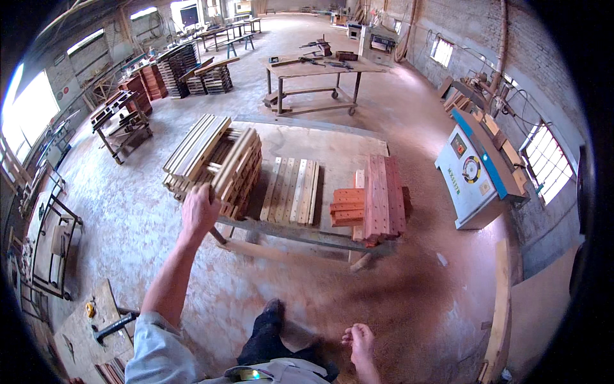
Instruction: The person repeatedly drills holes into wooden planks using a stationary drill press. They pick up planks from a nearby table, position them under the drill, operate the machine, and then place the finished pieces back on the table.
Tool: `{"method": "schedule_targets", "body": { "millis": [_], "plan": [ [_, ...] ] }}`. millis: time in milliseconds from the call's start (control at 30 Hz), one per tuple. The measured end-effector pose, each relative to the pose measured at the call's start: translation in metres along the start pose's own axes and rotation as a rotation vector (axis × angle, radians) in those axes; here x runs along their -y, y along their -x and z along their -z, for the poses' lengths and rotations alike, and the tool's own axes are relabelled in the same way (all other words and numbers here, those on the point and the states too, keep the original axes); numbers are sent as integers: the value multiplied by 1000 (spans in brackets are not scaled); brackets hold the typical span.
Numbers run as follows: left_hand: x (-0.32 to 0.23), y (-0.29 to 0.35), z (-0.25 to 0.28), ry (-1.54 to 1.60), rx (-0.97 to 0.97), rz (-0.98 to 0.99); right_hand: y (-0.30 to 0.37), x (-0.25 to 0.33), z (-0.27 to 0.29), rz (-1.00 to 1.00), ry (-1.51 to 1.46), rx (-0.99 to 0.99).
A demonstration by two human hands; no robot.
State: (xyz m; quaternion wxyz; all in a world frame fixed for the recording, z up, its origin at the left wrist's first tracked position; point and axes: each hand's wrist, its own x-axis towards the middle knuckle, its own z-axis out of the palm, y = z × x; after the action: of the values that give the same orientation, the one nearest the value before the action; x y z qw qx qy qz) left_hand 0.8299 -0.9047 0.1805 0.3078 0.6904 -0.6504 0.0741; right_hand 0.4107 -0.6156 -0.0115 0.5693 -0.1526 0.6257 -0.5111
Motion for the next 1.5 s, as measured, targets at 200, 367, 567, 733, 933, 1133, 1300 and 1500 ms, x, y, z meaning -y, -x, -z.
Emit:
{"method": "schedule_targets", "body": {
  "millis": [200, 367, 567, 733, 933, 1133, 1300, 1500],
  "plan": [
    [68, -112, -59, -281, 106, 117, -67, 11, -91, 32, 168, 57],
    [99, -142, -87, -467, 154, 8, -126, 36, -179, 101, 352, 108],
    [86, -144, -95, -388, 187, -2, -246, 20, -252, 470, 724, -85],
    [48, -96, -63, 167, 312, -217, -301, 59, -307, 252, 948, -184],
    [32, 0, -94, 550, 926, -158, -339, 63, -309, 16, 879, -175],
    [59, 20, -121, 494, 1016, -70, -337, 52, -300, 256, 866, -355],
    [67, 7, -138, 421, 961, -155, -325, 76, -323, 308, 976, -279],
    [42, 7, -155, 553, 1048, -207, -298, 59, -292, 352, 868, -248]
  ]
}}
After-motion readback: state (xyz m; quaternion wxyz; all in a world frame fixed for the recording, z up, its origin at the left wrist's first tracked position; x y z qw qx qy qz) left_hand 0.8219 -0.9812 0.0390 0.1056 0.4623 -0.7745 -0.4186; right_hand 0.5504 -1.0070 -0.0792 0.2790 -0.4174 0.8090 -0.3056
